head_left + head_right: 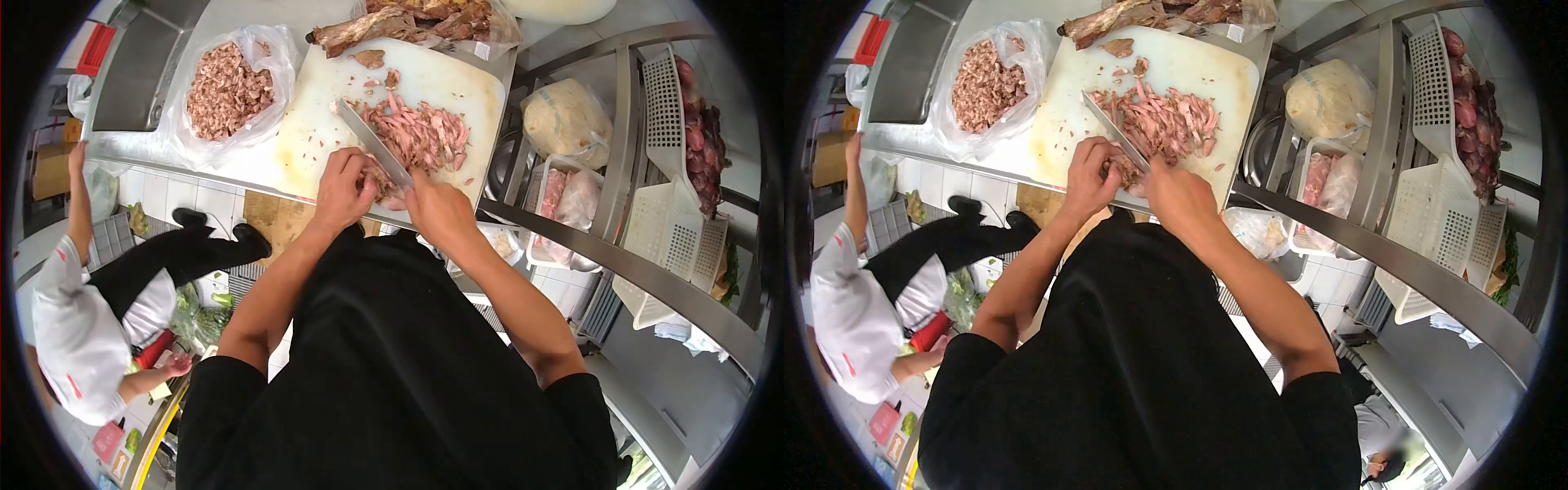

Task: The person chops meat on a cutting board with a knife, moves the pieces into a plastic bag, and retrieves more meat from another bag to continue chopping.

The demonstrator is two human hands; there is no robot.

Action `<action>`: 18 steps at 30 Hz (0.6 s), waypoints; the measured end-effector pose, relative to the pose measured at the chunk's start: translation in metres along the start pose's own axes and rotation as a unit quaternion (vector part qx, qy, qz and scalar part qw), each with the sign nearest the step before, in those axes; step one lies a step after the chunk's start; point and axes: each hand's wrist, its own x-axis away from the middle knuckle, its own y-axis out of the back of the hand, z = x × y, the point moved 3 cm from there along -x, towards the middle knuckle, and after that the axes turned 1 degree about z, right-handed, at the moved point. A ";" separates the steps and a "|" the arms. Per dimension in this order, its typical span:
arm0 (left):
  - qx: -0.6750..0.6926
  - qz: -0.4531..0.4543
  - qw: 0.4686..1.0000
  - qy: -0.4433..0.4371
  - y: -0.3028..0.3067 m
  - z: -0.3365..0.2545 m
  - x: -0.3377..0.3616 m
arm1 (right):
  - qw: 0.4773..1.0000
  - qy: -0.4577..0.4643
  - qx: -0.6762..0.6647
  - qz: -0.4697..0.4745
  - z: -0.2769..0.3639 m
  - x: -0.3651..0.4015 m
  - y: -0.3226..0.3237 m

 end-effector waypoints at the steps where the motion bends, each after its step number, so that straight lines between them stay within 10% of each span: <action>1: -0.016 -0.004 1.000 -0.002 0.001 -0.002 0.000 | 1.000 -0.014 0.001 0.012 0.000 0.014 0.010; 18: -0.051 0.008 0.998 -0.025 0.030 -0.004 0.019 | 0.998 0.000 -0.025 -0.056 -0.012 -0.003 0.008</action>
